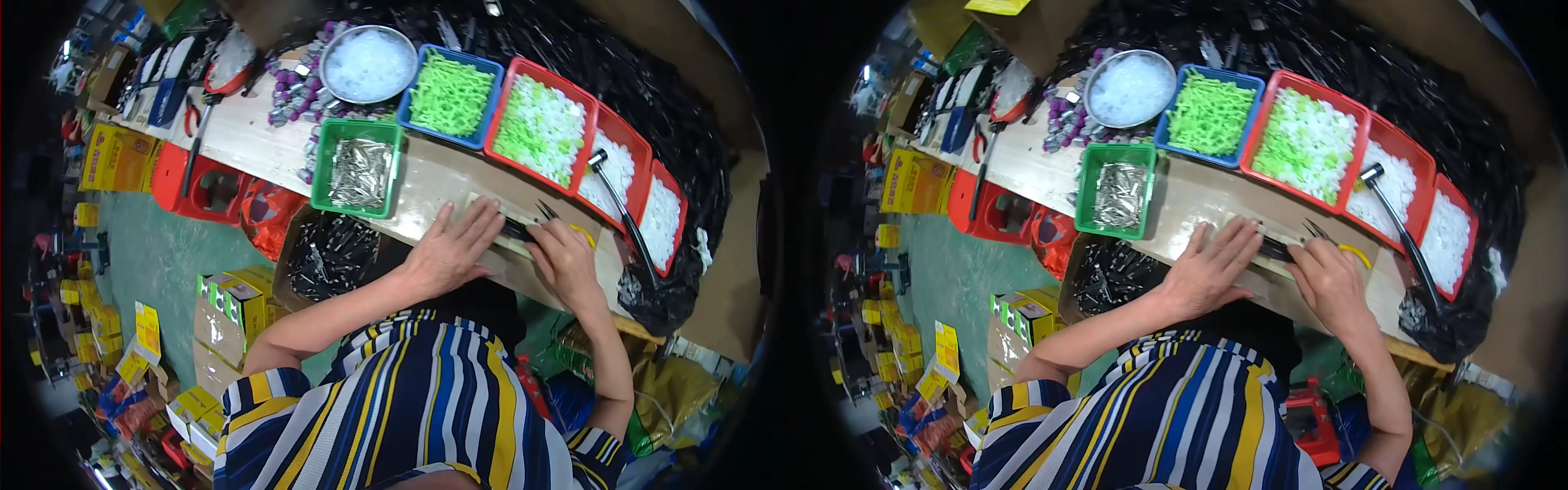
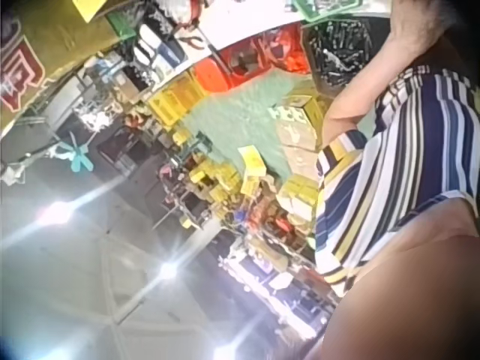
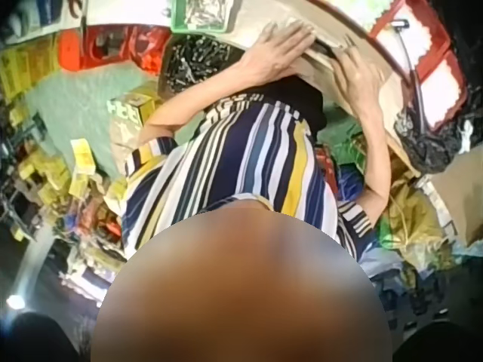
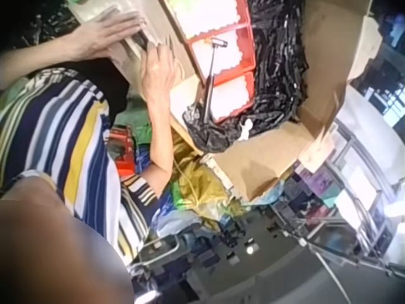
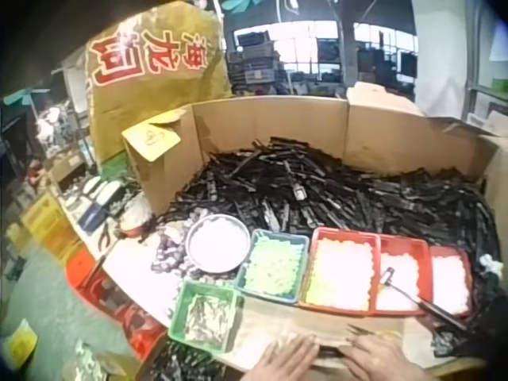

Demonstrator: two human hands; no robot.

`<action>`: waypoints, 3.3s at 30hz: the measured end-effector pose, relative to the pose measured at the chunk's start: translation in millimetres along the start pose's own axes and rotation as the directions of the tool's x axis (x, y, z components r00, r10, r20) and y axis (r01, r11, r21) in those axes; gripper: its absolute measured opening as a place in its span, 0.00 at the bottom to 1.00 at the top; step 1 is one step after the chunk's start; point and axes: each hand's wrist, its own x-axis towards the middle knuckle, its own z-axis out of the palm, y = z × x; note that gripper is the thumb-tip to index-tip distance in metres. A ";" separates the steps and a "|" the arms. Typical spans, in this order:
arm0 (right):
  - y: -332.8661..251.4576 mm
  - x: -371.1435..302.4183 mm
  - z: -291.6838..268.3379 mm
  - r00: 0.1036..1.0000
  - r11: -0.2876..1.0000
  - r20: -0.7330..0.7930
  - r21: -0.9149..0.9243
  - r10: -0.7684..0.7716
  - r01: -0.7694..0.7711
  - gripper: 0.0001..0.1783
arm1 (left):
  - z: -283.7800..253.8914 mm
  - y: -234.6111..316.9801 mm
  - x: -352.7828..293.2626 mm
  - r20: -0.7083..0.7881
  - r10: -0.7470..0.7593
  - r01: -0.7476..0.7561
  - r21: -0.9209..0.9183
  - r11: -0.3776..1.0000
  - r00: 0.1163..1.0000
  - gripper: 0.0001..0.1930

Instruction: Assembling small multi-colored components using a jig and various parts from bins at a factory workbench.

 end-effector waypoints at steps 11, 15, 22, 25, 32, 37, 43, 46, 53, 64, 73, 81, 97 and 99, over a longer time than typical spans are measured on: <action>5.1 6.1 -3.4 0.995 0.981 -0.056 0.180 0.087 -0.076 0.15 | -62.0 -21.2 -17.1 -0.202 -0.114 0.094 -0.106 0.990 0.973 0.39; -1.2 20.0 -7.1 0.993 0.984 -0.068 0.157 0.099 -0.087 0.14 | -104.5 -75.7 -52.1 -0.514 -0.444 0.380 -0.231 0.896 0.734 0.23; -59.8 112.0 -14.5 0.993 0.948 -0.004 0.298 -0.116 0.112 0.16 | -118.7 -186.9 -120.9 -0.517 -0.612 0.596 -0.223 0.771 0.599 0.33; -95.8 175.8 -8.4 0.974 0.933 0.058 0.304 -0.220 0.193 0.23 | -103.8 -218.9 -98.9 -0.536 -0.576 0.552 -0.227 0.802 0.617 0.39; -159.7 314.5 79.4 0.850 0.836 0.032 -0.164 -0.526 0.524 0.35 | -80.9 -279.3 -63.9 -0.488 -0.555 0.592 -0.095 0.800 0.673 0.46; -166.2 376.1 137.7 0.860 0.718 0.203 -0.479 -0.469 0.505 0.34 | -87.4 -314.2 -68.0 -0.527 -0.602 0.654 -0.111 0.749 0.600 0.37; -155.3 435.3 150.5 0.853 0.857 0.300 -0.164 -0.428 0.488 0.30 | -102.2 -342.7 -59.5 -0.541 -0.689 0.597 -0.373 0.710 0.482 0.25; -140.7 463.8 176.8 0.845 0.848 0.152 -0.063 -0.512 0.525 0.23 | -101.8 -366.7 -50.2 -0.642 -0.601 0.535 -0.332 0.777 0.476 0.22; -173.2 472.7 193.5 0.969 0.984 0.218 0.159 -0.116 0.082 0.19 | -98.5 -382.3 -36.2 -0.482 -0.793 0.481 -0.631 0.609 0.371 0.23; -212.9 451.6 201.7 0.959 0.832 0.235 0.490 0.161 -0.260 0.34 | -87.2 -341.0 -6.7 -0.100 -0.986 -0.570 -0.806 0.160 -0.135 0.19; -216.9 440.6 220.8 0.963 0.527 0.086 0.823 0.254 -0.212 0.21 | -100.4 -348.1 -20.7 -0.106 -0.994 -0.708 -0.703 0.061 0.019 0.13; -231.8 447.7 178.1 0.963 0.100 -0.045 0.995 0.265 0.019 0.12 | -158.7 -322.9 -0.4 -0.201 -0.979 -0.705 -0.698 0.123 0.028 0.12; -119.7 208.0 53.7 0.877 -0.077 -0.117 0.982 0.465 0.172 0.05 | -106.1 -70.9 67.4 -0.367 -0.880 -0.249 -0.921 0.299 0.300 0.13; -103.6 182.1 66.3 0.855 -0.028 -0.124 0.987 0.504 0.160 0.06 | -71.5 -60.9 71.0 -0.385 -0.872 -0.238 -0.916 0.323 0.301 0.10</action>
